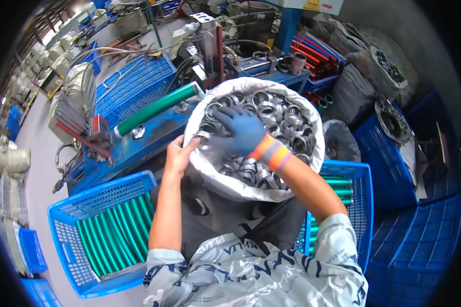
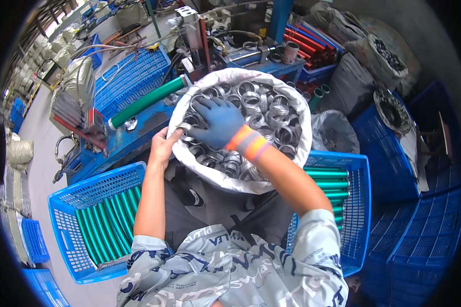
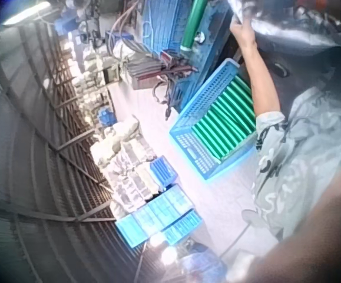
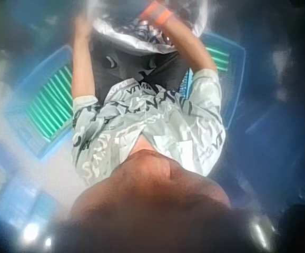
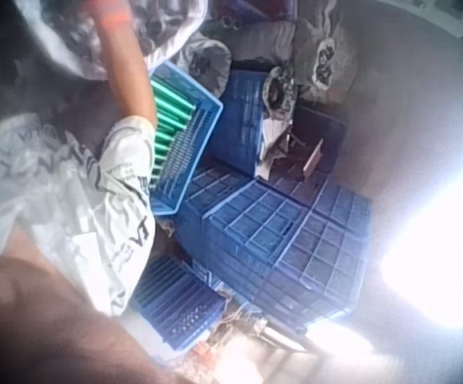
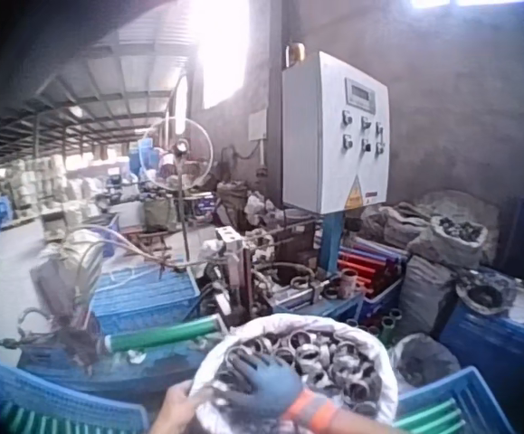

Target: Assembling metal rings onto the ends of green tubes in a manufacturing environment.

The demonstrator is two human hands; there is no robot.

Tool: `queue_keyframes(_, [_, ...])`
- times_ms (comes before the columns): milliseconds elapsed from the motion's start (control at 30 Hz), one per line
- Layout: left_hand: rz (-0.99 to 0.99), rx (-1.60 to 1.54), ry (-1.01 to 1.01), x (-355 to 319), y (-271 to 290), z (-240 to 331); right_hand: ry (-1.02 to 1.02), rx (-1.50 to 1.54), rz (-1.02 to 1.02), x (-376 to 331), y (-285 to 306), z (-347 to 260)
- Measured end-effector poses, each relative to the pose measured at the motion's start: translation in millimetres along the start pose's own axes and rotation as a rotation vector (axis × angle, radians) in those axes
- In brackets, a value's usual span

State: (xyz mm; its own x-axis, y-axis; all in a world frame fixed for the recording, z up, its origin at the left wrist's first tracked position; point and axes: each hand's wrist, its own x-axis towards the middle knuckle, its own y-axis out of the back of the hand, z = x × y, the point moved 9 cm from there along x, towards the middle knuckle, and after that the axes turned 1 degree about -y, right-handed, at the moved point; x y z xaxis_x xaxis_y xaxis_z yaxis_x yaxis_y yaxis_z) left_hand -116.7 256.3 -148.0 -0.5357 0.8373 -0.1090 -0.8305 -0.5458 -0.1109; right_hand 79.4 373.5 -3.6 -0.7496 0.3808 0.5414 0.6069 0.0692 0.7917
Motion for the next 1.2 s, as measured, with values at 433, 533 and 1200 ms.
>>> queue_keyframes(433, [0.227,-0.237,-0.114,6,26,11,-0.028,-0.156,-0.679,18,-80,-2])
queue_keyframes(533, [0.226,-0.193,-0.116,-7,36,11,0.001,-0.085,-0.667,-4,-43,-25])
queue_keyframes(1200, [-0.046,-1.271,0.068,-7,6,-102,0.305,-0.017,-0.445,41,-90,-66])
